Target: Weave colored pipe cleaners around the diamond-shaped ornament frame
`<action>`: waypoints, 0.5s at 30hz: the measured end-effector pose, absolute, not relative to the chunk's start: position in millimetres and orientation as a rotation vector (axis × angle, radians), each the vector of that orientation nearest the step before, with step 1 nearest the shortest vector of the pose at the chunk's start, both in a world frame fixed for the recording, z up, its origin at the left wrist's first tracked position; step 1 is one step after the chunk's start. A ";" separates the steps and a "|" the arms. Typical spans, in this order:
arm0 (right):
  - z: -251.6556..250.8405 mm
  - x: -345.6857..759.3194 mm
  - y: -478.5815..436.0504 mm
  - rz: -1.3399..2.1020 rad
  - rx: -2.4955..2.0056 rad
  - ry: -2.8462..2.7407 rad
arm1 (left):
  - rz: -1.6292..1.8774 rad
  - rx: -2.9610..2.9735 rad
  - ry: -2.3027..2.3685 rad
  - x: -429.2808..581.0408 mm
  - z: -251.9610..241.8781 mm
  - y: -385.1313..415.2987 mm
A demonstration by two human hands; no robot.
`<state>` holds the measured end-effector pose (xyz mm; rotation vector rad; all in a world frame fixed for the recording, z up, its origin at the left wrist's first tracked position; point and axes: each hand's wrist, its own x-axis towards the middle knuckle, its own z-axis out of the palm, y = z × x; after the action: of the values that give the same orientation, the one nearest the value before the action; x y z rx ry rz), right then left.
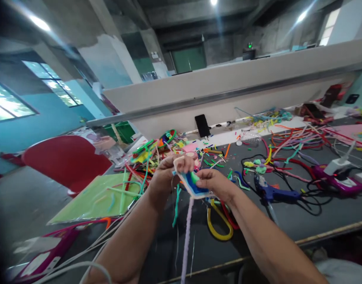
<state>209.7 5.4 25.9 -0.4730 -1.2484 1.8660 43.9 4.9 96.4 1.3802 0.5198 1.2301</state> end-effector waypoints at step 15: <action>36.6 255.1 26.9 1.403 -0.897 -1.309 | 1.124 1.202 0.827 46.6 69.0 39.2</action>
<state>255.1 26.9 36.6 -0.8967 -1.3089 1.4027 46.6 39.2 69.0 1.2022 0.8274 1.1244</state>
